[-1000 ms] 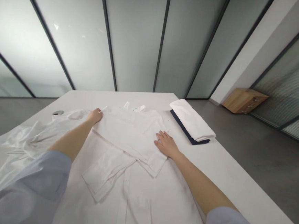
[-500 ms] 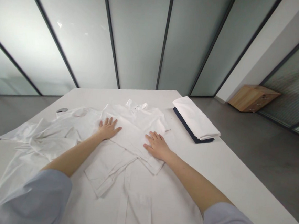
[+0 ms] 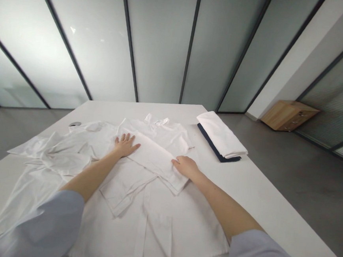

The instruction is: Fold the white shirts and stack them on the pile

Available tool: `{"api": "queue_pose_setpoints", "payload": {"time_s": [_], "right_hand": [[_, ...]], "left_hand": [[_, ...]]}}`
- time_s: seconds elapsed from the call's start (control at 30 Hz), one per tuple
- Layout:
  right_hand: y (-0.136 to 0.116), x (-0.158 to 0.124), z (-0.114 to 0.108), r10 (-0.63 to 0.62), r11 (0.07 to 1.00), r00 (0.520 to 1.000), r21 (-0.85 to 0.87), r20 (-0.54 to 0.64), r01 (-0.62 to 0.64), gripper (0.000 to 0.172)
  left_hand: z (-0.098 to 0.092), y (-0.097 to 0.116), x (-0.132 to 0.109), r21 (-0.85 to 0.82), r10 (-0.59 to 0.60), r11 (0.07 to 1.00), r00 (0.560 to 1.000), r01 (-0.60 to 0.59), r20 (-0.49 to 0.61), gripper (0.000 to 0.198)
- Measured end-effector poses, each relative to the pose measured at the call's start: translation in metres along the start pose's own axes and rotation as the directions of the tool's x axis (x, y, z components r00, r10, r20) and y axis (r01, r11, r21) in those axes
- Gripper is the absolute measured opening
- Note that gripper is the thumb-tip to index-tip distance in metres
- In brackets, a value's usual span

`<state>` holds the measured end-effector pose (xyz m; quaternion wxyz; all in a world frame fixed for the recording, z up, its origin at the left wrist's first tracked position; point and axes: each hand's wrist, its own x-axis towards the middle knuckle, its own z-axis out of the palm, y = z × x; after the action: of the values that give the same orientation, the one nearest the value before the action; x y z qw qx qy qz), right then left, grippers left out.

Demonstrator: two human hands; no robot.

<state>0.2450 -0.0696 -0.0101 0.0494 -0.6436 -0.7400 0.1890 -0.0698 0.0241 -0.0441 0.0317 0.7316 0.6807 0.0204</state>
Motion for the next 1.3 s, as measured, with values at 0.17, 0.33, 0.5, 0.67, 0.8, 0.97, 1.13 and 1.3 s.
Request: {"api": "queue_pose_setpoints", "payload": {"time_s": [0.17, 0.33, 0.5, 0.67, 0.8, 0.97, 1.13, 1.3], "right_hand": [[0.009, -0.004, -0.012, -0.212, 0.906, 0.932, 0.416, 0.295, 0.074, 0.034], [0.015, -0.006, -0.019, -0.172, 0.867, 0.932, 0.498, 0.32, -0.011, 0.029], [0.02, -0.011, -0.02, -0.134, 0.569, 0.955, 0.81, 0.265, -0.145, 0.033], [0.024, -0.011, -0.015, -0.13, 0.878, 0.934, 0.477, 0.334, -0.049, 0.026], [0.029, -0.003, -0.021, -0.061, 0.996, 0.989, -0.052, 0.131, 0.068, 0.021], [0.026, 0.02, -0.017, -0.176, 0.977, 0.975, -0.148, -0.138, 0.155, 0.04], [0.024, 0.041, 0.016, -0.166, 0.951, 0.973, -0.286, -0.162, 0.114, 0.055], [0.018, 0.038, 0.014, -0.177, 0.91, 0.979, -0.397, -0.106, 0.121, 0.057]], "left_hand": [[0.0, -0.001, 0.0, 0.004, 0.024, 1.0, 1.0, -0.024, 0.007, 0.082], [-0.007, -0.004, -0.001, 0.012, 0.05, 0.999, 0.998, -0.051, 0.038, 0.08], [-0.013, -0.003, -0.004, 0.01, 0.123, 0.992, 0.992, -0.123, 0.0, 0.072], [-0.009, -0.007, -0.006, -0.033, 0.247, 0.968, 0.969, -0.248, -0.013, 0.064], [-0.009, -0.007, -0.007, -0.033, 0.245, 0.969, 0.968, -0.243, 0.062, 0.073], [-0.007, 0.006, -0.011, -0.02, 0.243, 0.97, 0.97, -0.243, 0.015, 0.083], [-0.004, 0.012, -0.015, 0.017, 0.247, 0.968, 0.967, -0.248, 0.064, 0.086], [-0.011, 0.013, -0.027, 0.051, 0.253, 0.965, 0.965, -0.257, 0.076, 0.085]]}}
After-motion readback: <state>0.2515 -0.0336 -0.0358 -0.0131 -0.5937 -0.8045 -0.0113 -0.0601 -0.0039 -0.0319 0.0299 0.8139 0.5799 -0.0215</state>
